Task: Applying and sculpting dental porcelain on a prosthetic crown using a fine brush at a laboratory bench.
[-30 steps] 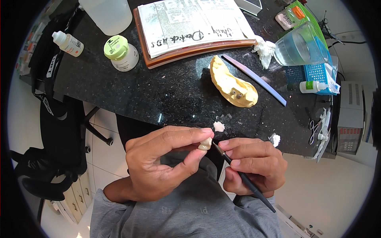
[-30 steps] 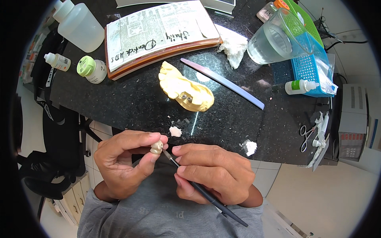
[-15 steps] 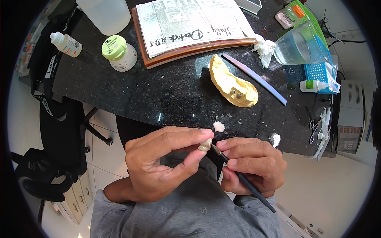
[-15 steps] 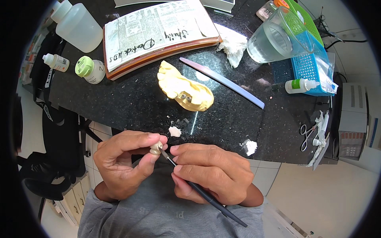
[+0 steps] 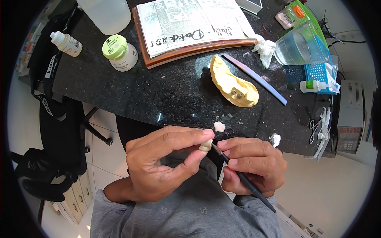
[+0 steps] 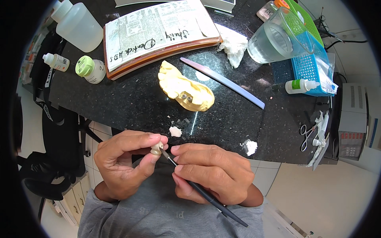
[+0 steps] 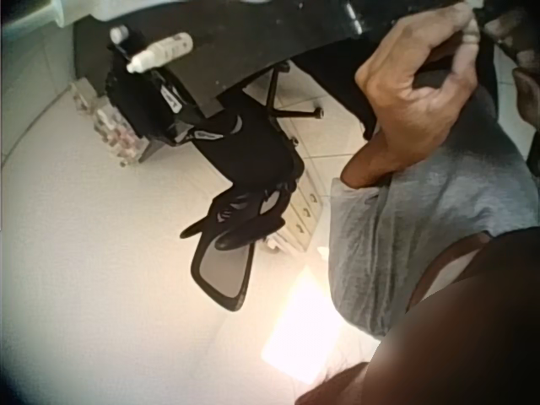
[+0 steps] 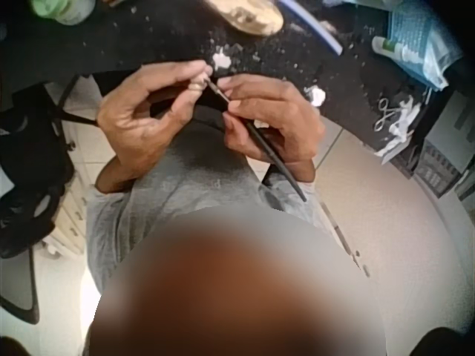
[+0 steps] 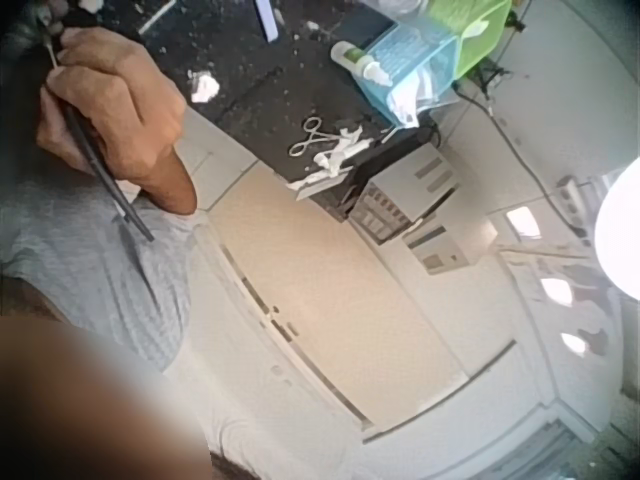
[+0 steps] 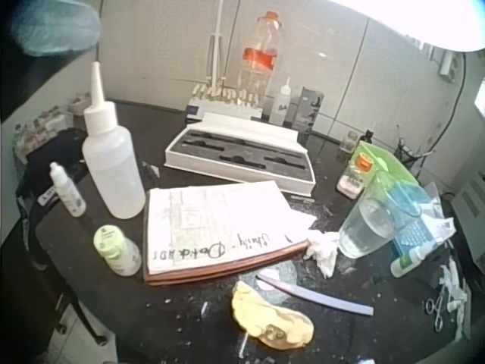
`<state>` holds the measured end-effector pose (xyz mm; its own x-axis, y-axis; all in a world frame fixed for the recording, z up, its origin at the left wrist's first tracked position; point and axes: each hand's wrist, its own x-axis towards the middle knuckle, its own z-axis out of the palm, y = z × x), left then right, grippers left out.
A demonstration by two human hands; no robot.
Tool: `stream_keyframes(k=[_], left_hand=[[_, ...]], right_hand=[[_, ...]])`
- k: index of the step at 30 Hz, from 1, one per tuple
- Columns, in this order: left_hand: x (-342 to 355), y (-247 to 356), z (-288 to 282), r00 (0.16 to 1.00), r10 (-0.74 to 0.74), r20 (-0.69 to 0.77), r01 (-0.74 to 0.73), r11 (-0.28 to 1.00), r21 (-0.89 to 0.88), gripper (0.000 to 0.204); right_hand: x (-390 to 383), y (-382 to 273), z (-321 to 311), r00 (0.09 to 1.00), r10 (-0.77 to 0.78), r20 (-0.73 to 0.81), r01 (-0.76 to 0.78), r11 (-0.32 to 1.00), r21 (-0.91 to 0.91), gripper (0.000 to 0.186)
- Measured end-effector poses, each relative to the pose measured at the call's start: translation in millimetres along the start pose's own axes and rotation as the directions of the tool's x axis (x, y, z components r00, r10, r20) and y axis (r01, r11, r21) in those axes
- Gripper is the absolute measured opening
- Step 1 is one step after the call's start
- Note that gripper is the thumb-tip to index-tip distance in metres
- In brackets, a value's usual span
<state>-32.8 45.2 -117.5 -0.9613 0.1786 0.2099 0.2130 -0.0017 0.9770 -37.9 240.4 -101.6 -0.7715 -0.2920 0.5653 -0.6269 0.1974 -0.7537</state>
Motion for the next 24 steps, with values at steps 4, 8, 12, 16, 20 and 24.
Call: stream_keyframes(k=[4,8,12,16,20,24], left_hand=[[-0.3,0.4,0.9,1.0,-0.01,-0.01,0.009,1.0,-0.017,0.028],[-0.1,1.7,2.1,0.999,-0.027,-0.024,0.026,0.999,-0.042,0.028],[0.1,1.9,1.7,0.999,-0.03,-0.016,0.029,0.998,-0.057,0.029],[0.1,1.4,0.8,1.0,-0.027,-0.003,0.027,0.998,-0.057,0.029],[-0.8,1.0,1.3,1.0,-0.03,-0.007,0.029,0.998,-0.053,0.03],[-1.2,1.4,4.7,0.998,-0.04,-0.042,0.037,0.996,-0.082,0.03]], right_hand=[[-0.5,-0.9,-0.5,1.0,0.004,-0.003,-0.004,1.0,0.002,0.026],[-1.7,0.3,-0.8,1.0,-0.005,-0.024,0.006,0.999,0.033,0.025],[-0.9,-2.0,-0.6,1.0,0.003,-0.013,-0.003,1.0,0.016,0.025],[-1.2,-1.2,0.4,1.0,0.007,-0.01,-0.007,1.0,0.015,0.025],[-2.5,-0.2,0.3,1.0,-0.003,0.0,0.003,1.0,0.012,0.024],[-3.1,-2.9,-0.1,0.997,0.004,-0.074,0.002,0.997,0.073,0.024]])
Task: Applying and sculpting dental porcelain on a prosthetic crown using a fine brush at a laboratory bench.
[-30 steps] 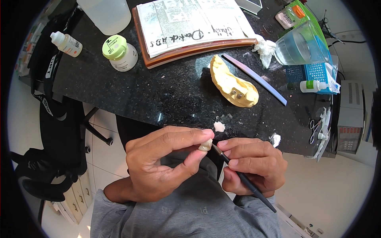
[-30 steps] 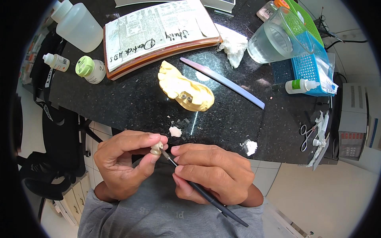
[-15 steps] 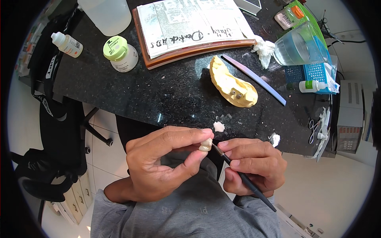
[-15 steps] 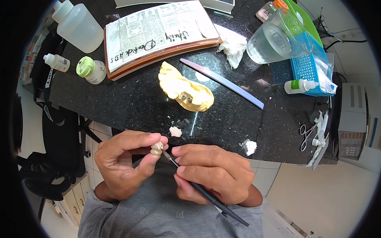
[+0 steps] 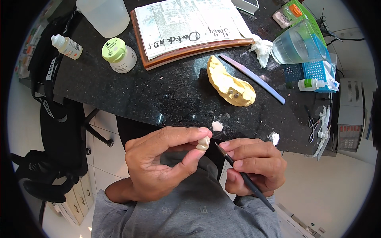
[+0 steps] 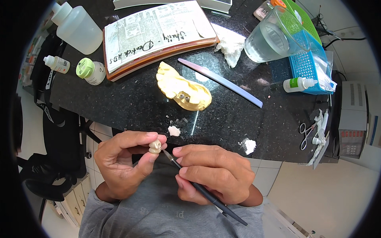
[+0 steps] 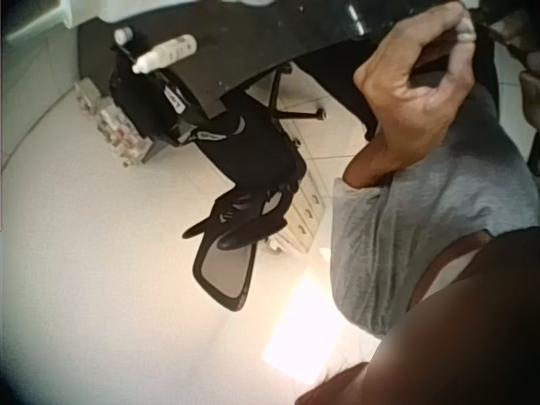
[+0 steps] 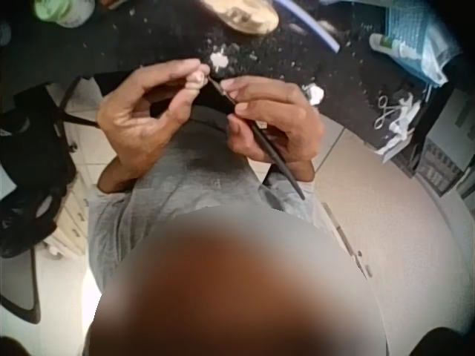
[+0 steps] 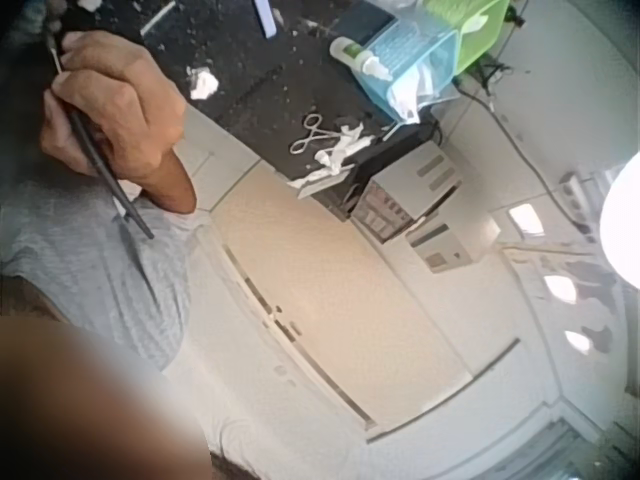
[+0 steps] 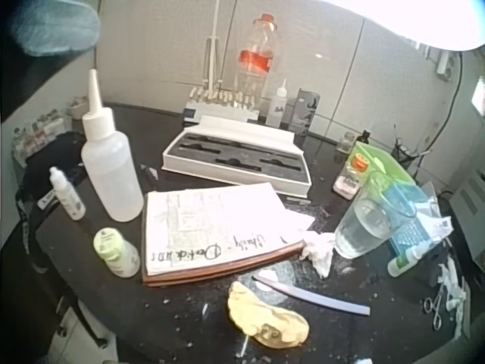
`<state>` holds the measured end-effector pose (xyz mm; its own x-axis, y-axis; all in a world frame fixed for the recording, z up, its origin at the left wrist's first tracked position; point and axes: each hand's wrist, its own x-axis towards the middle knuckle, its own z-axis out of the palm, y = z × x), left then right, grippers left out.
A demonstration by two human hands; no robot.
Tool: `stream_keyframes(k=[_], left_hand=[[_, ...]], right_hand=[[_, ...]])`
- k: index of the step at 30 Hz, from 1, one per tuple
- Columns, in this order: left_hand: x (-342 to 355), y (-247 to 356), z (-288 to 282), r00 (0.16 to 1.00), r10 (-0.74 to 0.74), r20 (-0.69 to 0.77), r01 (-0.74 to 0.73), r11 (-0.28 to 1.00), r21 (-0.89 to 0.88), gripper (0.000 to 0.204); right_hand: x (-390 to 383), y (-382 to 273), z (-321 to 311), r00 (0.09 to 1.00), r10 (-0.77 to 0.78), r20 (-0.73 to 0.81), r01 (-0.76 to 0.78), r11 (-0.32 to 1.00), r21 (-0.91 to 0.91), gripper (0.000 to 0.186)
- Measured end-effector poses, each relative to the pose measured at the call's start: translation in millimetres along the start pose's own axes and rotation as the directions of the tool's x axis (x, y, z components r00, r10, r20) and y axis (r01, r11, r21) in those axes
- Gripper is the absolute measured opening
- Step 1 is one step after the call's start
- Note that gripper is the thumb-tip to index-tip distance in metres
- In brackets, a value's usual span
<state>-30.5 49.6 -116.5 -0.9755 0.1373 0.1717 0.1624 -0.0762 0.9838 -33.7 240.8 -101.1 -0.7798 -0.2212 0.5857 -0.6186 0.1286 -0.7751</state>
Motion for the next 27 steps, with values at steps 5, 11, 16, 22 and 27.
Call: stream_keyframes(k=[5,11,16,22,27], left_hand=[[-1.6,-4.3,0.9,0.999,-0.028,-0.035,0.026,0.998,-0.057,0.031],[-2.1,-4.3,1.2,0.999,-0.021,-0.035,0.018,0.998,-0.068,0.031],[-1.5,-4.6,1.8,0.999,-0.034,-0.034,0.031,0.996,-0.081,0.031],[-1.8,-3.4,0.2,1.0,0.002,-0.015,-0.003,1.0,-0.018,0.032],[0.4,-0.2,0.3,1.0,-0.024,-0.007,0.024,1.0,-0.002,0.033]], right_hand=[[-0.5,3.4,2.2,1.0,-0.015,0.011,0.015,1.0,-0.015,0.024],[2.3,-0.3,-0.7,0.998,-0.028,0.052,0.032,0.997,-0.063,0.027],[0.1,-6.9,-4.8,0.996,0.09,-0.017,-0.091,0.992,-0.089,0.026],[9.8,-9.9,-22.1,0.971,0.238,-0.006,-0.235,0.953,-0.191,0.022],[11.8,-6.8,-24.3,0.962,0.27,0.033,-0.254,0.937,-0.238,0.019]])
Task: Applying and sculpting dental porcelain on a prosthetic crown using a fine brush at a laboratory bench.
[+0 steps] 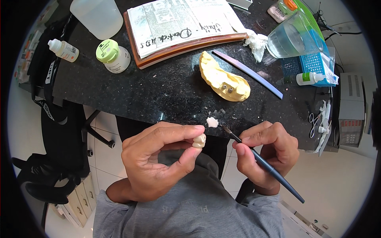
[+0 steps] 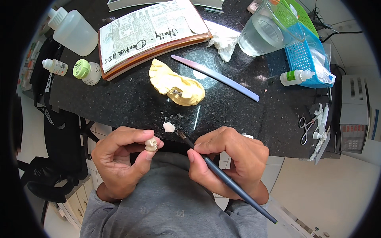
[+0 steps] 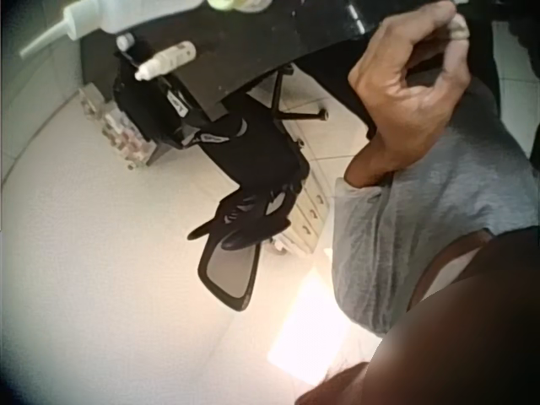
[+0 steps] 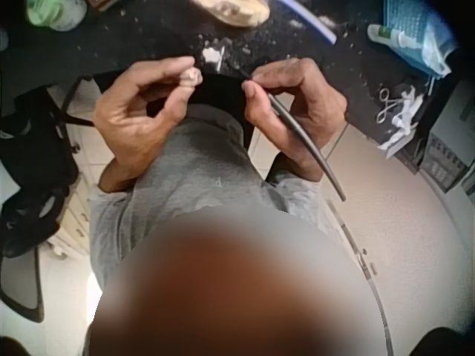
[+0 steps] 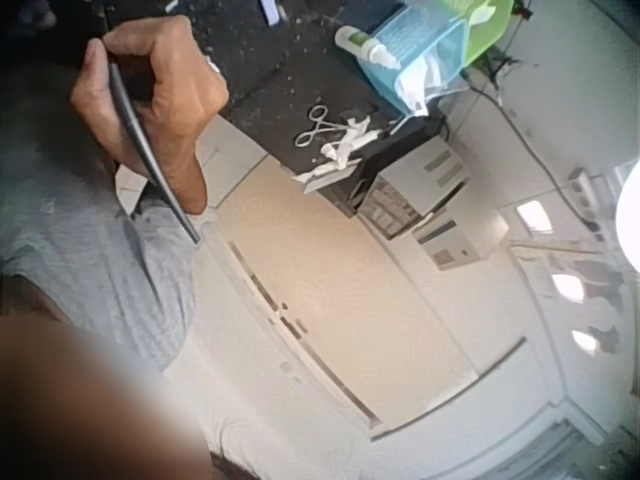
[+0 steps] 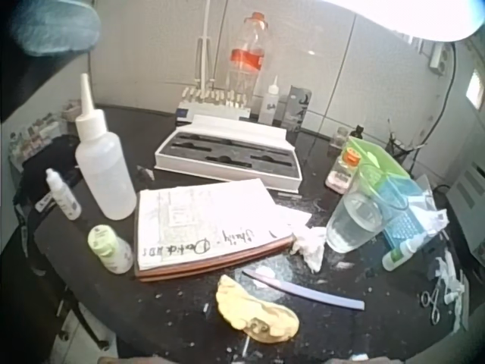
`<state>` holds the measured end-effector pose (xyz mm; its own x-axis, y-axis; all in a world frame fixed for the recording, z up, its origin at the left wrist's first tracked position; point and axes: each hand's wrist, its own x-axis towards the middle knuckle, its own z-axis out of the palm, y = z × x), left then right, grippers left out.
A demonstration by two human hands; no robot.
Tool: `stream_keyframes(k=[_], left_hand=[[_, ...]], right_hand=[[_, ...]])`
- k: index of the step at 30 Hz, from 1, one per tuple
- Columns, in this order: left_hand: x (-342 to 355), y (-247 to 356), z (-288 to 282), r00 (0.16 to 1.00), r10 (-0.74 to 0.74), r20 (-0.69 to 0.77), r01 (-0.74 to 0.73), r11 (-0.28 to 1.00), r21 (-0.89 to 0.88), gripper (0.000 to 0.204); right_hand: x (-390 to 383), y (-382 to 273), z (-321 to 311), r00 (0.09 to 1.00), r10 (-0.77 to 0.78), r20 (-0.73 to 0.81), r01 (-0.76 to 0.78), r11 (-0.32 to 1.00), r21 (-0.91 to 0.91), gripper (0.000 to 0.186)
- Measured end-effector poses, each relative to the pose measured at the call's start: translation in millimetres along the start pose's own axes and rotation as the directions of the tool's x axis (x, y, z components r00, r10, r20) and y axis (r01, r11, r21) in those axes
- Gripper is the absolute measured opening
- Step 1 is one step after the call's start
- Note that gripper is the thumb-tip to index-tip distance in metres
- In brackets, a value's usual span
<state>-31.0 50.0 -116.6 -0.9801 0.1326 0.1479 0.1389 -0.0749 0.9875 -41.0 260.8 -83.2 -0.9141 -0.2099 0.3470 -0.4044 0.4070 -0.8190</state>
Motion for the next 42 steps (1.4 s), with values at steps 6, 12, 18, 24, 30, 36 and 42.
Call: stream_keyframes(k=[6,12,18,24,30,36,42], left_hand=[[-3.1,0.1,3.7,1.0,0.017,-0.013,-0.016,1.0,0.012,0.033],[-3.0,0.5,2.0,0.998,0.056,0.002,-0.056,0.998,-0.019,0.03],[-2.9,4.5,-0.6,1.0,0.019,0.023,-0.019,1.0,-0.006,0.029],[-2.2,0.7,0.0,1.0,0.026,-0.005,-0.026,1.0,-0.009,0.032],[-4.1,-1.7,1.9,0.998,-0.033,-0.061,0.028,0.996,-0.082,0.032],[-1.3,2.2,-1.9,1.0,-0.011,-0.014,0.011,0.999,-0.051,0.029],[-0.1,5.3,-3.6,0.999,-0.027,0.022,0.027,0.999,-0.023,0.027]], right_hand=[[3.0,0.3,0.0,1.0,0.01,0.012,-0.009,1.0,-0.016,0.017],[2.7,3.0,-0.7,1.0,0.004,0.02,-0.004,1.0,0.002,0.018],[4.2,3.8,-0.8,0.999,-0.012,0.033,0.012,1.0,0.006,0.018],[4.9,2.1,-2.5,0.998,-0.005,0.057,0.006,1.0,-0.017,0.017],[3.6,5.1,-1.2,0.997,-0.054,0.056,0.053,0.998,0.021,0.019],[2.4,1.4,-3.5,0.983,-0.141,0.12,0.121,0.979,0.161,0.025],[-0.6,2.3,12.9,0.964,-0.261,0.051,0.249,0.953,0.175,0.026]])
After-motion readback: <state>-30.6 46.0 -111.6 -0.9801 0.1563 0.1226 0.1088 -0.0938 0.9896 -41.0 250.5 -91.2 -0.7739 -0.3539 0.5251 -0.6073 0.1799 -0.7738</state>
